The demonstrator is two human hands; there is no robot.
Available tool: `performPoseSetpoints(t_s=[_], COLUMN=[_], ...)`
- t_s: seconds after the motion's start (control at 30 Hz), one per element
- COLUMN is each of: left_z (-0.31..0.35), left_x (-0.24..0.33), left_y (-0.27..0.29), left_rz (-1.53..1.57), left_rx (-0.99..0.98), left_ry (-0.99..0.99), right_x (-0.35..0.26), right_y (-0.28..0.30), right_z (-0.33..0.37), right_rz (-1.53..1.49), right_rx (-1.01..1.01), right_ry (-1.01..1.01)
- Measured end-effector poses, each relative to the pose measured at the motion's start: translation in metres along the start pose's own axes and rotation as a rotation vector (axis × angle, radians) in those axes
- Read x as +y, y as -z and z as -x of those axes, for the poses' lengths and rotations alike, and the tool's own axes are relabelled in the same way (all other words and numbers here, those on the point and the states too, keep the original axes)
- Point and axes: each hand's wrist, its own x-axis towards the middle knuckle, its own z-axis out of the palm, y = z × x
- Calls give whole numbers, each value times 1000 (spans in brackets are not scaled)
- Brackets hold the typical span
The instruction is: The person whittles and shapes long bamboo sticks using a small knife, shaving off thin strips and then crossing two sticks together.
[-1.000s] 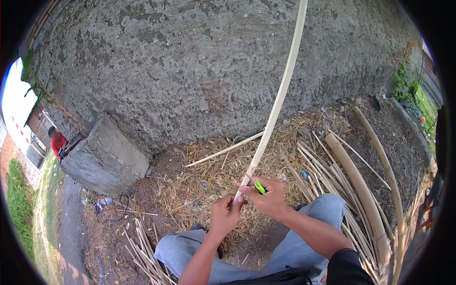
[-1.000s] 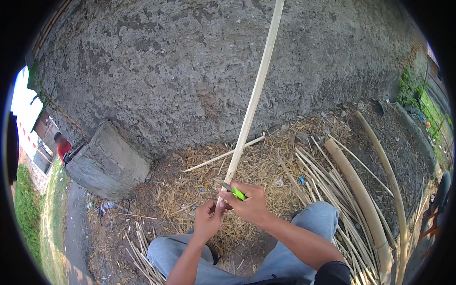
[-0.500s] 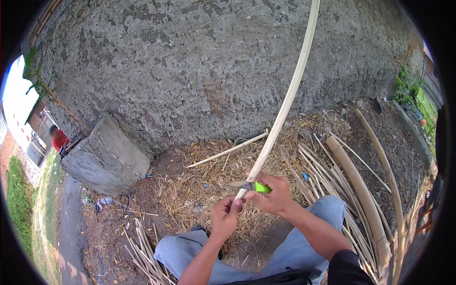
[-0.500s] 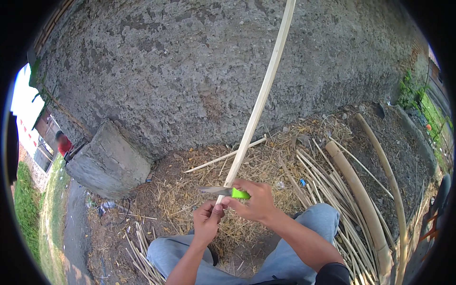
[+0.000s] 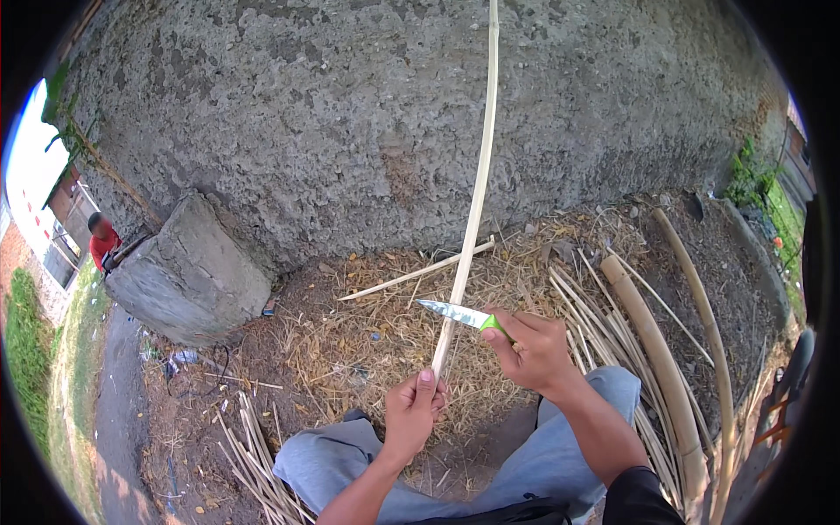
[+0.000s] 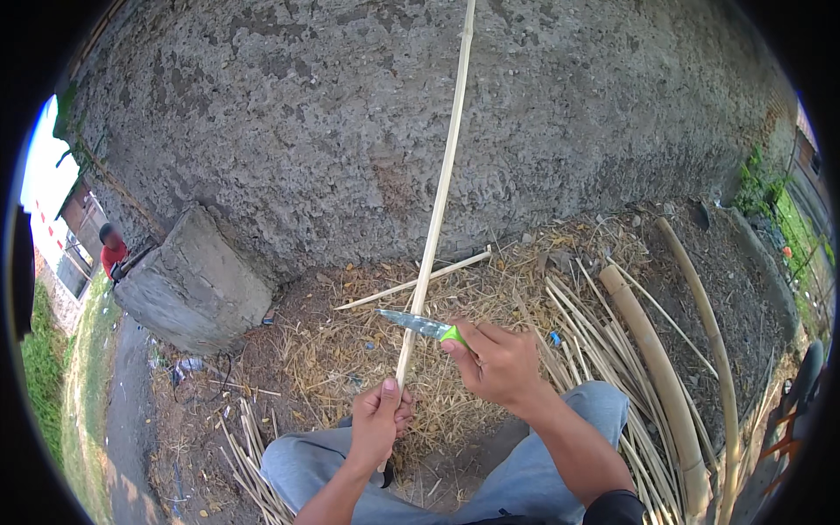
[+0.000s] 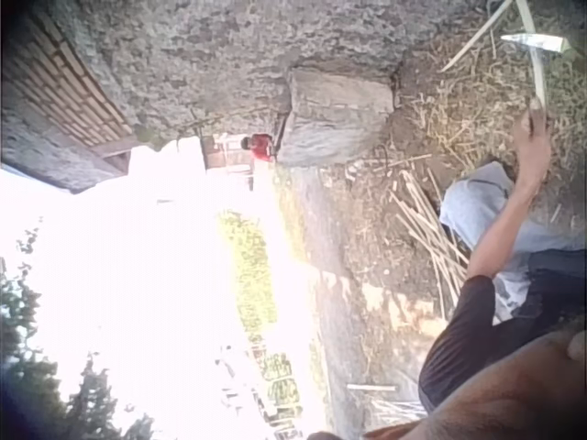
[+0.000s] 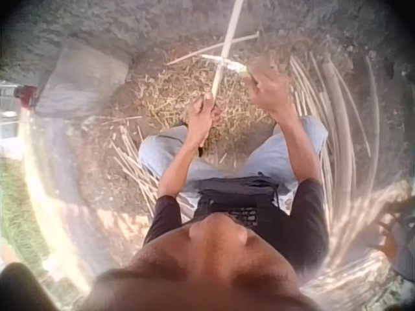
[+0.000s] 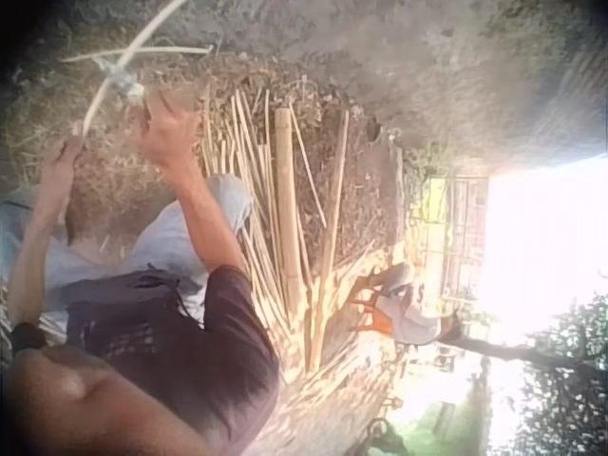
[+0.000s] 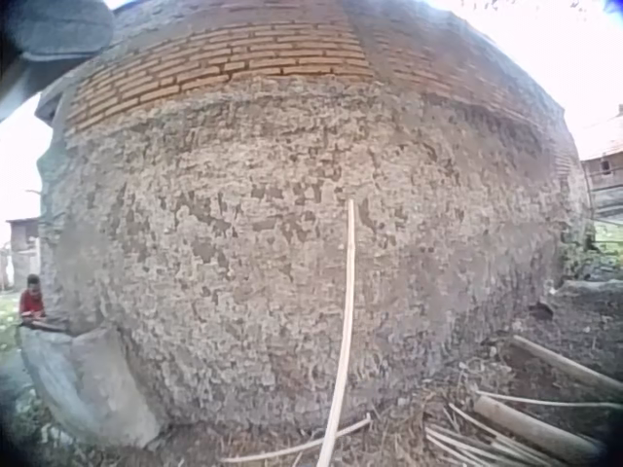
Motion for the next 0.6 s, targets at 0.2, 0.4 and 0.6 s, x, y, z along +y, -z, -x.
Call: performPoseSetpoints(t_s=[0.2, 0.4, 0.6], left_z=[5, 16, 23], left_x=[-8, -1, 10], left_y=[2, 0, -2], left_rz=[-303, -421, -450], left_rx=[229, 274, 265], left_ry=[-287, -439, -462], right_x=[-4, -16, -11], right_y=[-10, -1, -20], right_z=[1, -2, -2], right_rz=[10, 8, -11], right_rx=[28, -1, 125], right_ry=[68, 65, 5])
